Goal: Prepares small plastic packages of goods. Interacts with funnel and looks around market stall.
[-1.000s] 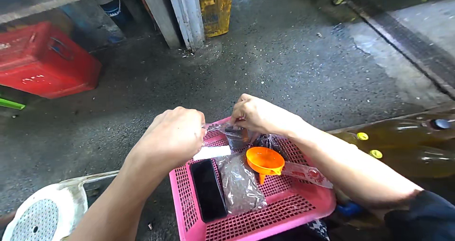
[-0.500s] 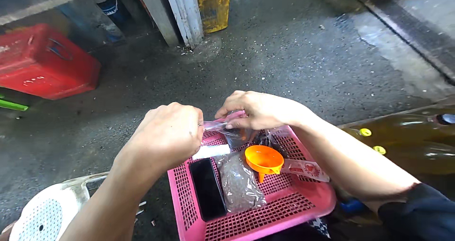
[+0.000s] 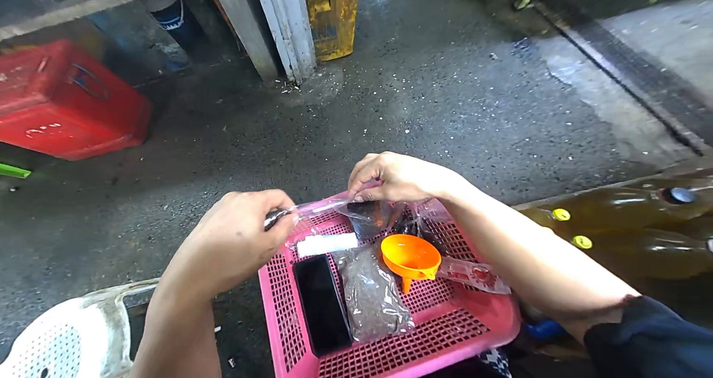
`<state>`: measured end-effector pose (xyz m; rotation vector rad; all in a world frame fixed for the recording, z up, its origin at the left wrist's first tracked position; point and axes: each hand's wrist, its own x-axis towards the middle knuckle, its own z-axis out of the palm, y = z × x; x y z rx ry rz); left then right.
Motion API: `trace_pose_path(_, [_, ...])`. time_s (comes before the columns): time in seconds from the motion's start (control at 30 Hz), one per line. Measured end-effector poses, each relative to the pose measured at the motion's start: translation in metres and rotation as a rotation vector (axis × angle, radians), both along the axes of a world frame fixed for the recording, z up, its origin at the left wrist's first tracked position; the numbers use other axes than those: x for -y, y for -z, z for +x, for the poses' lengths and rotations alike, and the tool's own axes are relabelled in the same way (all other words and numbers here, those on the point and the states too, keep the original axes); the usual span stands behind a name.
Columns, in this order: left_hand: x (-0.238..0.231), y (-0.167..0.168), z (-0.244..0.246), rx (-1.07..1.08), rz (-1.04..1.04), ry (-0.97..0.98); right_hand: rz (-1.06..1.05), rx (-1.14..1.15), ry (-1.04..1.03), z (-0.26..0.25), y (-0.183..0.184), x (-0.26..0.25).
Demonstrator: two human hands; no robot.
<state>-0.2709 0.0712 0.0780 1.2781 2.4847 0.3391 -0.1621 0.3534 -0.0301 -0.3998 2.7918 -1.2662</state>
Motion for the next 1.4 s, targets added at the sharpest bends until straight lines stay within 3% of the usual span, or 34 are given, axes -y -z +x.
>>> trace_pose_path(0.17, [0.022, 0.019, 0.002, 0.109, 0.042, -0.111, 0.055, 0.021, -0.012, -0.002, 0.000, 0.003])
trace_pose_path(0.43, [0.027, 0.038, 0.002, 0.172, 0.068, -0.112, 0.244, 0.070, 0.074, -0.002, -0.009, 0.013])
trace_pose_path(0.67, [0.036, 0.062, 0.002, 0.286, 0.145, -0.133, 0.236, 0.009, 0.118, 0.002, -0.014, 0.010])
trace_pose_path(0.83, [0.047, 0.093, 0.013, 0.715, 0.513, -0.118, -0.050, -0.088, 0.142, 0.007, -0.050, 0.002])
trace_pose_path(0.93, [0.045, 0.116, 0.020, 1.142, 0.739, 0.076, -0.223, -0.149, 0.136, 0.002, -0.083, 0.004])
trace_pose_path(1.03, [0.028, 0.127, 0.028, 1.465, 0.843, 0.330, -0.249, -0.271, 0.136, -0.006, -0.117, 0.014])
trace_pose_path(1.17, [0.005, 0.122, 0.040, 1.590, 0.897, 0.443, -0.076, -0.396, 0.198, -0.018, -0.147, 0.030])
trace_pose_path(1.4, [-0.025, 0.103, 0.042, 1.575, 0.955, 0.203, -0.105, -0.415, 0.342, -0.034, -0.147, 0.026])
